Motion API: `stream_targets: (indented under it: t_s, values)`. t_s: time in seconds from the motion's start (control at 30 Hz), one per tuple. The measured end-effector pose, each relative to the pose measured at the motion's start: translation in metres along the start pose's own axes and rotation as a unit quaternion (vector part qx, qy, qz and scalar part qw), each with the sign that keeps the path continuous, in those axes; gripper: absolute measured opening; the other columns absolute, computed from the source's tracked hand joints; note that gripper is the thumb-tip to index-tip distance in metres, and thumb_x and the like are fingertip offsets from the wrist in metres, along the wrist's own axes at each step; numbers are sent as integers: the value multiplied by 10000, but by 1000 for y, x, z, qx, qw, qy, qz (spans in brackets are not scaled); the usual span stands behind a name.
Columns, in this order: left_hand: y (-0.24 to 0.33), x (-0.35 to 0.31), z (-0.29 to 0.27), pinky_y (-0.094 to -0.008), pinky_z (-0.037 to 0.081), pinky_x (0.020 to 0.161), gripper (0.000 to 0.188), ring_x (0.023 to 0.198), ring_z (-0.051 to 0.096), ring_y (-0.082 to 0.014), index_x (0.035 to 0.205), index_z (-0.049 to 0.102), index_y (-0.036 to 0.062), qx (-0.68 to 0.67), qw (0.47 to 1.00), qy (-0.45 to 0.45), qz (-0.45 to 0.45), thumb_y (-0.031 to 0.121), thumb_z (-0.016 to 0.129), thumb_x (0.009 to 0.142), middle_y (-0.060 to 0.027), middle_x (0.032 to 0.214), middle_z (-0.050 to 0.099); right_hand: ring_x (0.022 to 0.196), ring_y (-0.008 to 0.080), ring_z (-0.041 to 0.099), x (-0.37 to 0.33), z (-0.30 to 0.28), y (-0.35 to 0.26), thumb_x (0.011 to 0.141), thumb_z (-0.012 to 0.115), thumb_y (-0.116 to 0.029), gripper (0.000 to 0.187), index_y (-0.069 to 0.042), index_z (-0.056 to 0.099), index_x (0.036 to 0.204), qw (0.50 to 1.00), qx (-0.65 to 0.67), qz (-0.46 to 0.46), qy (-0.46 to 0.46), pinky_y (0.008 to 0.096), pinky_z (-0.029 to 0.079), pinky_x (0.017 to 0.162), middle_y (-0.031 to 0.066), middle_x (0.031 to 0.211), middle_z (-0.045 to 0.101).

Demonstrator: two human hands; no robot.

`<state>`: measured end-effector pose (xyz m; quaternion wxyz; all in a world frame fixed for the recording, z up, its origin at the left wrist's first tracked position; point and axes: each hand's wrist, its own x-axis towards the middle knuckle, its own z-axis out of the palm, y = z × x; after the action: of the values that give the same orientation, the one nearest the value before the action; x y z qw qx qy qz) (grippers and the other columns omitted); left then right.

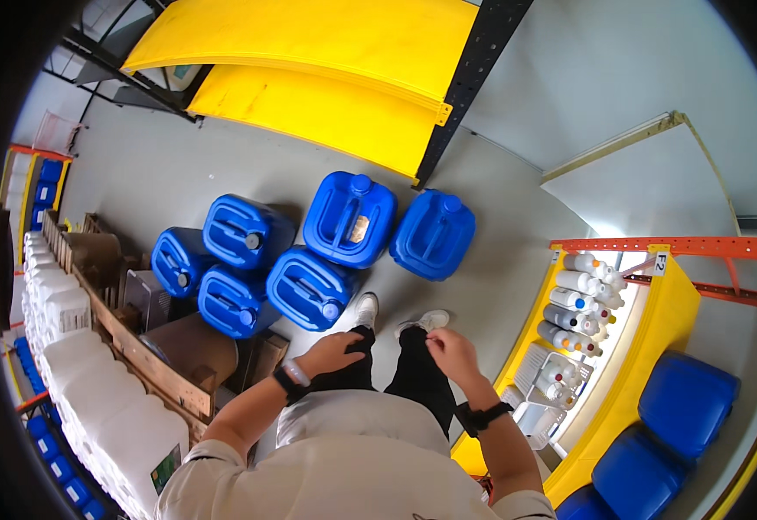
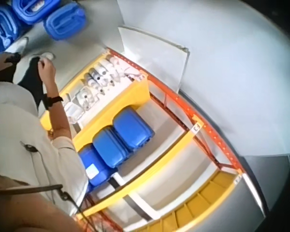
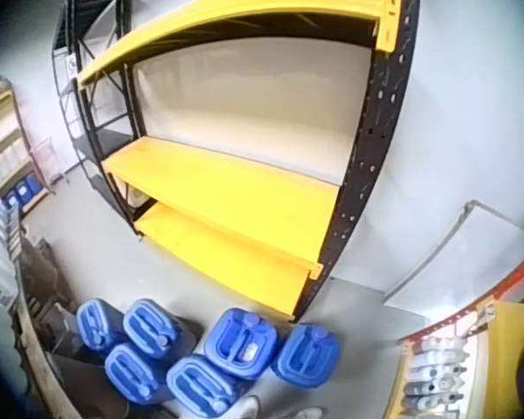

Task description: The person repeatedly picks up white and blue plastic jerrycans from a wooden pallet and places them onto yellow warehouse shelves. The person handles the containers one at a time, arranging them in rows on the shelves and on the pallet throughout the clip.

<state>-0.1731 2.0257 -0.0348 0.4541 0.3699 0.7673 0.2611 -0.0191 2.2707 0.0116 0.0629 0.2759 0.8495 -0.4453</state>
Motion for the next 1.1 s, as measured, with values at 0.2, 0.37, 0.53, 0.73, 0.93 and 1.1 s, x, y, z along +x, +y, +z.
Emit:
stream_targets:
  t_s: [0.2,0.37,0.53,0.73,0.93,1.1]
  values:
    - [-23,-20,-6,-394,482,815,411,925,612,-333,1105,592,38,-68,989,49,-119,316,635,806,-190,980,640,756,298,636,81,72,82,777,633,-198,151,-65,658,845,990,33,102,-92,382,494,664,124,795,662]
    - [-36,-19,29,-359,498,806,398,919,637,-296,1124,588,50,-153,966,50,-202,282,667,811,-174,968,653,782,318,642,186,134,191,751,636,-202,196,-32,648,847,985,-62,158,-15,400,506,695,166,816,658]
    - [-58,10,77,-340,501,806,396,924,643,-268,1129,574,19,-223,932,27,-284,246,671,819,-164,952,658,921,360,612,290,158,228,778,620,-243,293,-22,592,968,944,-103,311,34,426,506,790,180,995,628]
    - [-48,147,86,-325,499,784,366,911,641,-251,1139,561,14,-201,956,24,-212,197,650,835,-154,940,657,953,361,606,319,167,249,783,619,-281,347,-16,580,1005,931,-34,362,20,435,502,809,187,1005,627]
    - [-40,331,73,-319,514,744,397,880,651,-258,1151,547,11,-134,975,139,-107,228,640,831,-172,992,639,875,385,610,297,141,258,748,610,-289,319,3,589,872,939,23,327,103,454,490,778,217,908,633]
    - [25,376,68,-318,515,751,475,884,651,-268,1208,508,-8,-89,989,85,-86,237,648,826,-194,1035,624,851,400,601,252,71,237,729,622,-309,338,12,580,828,951,79,281,100,467,479,769,234,873,623]
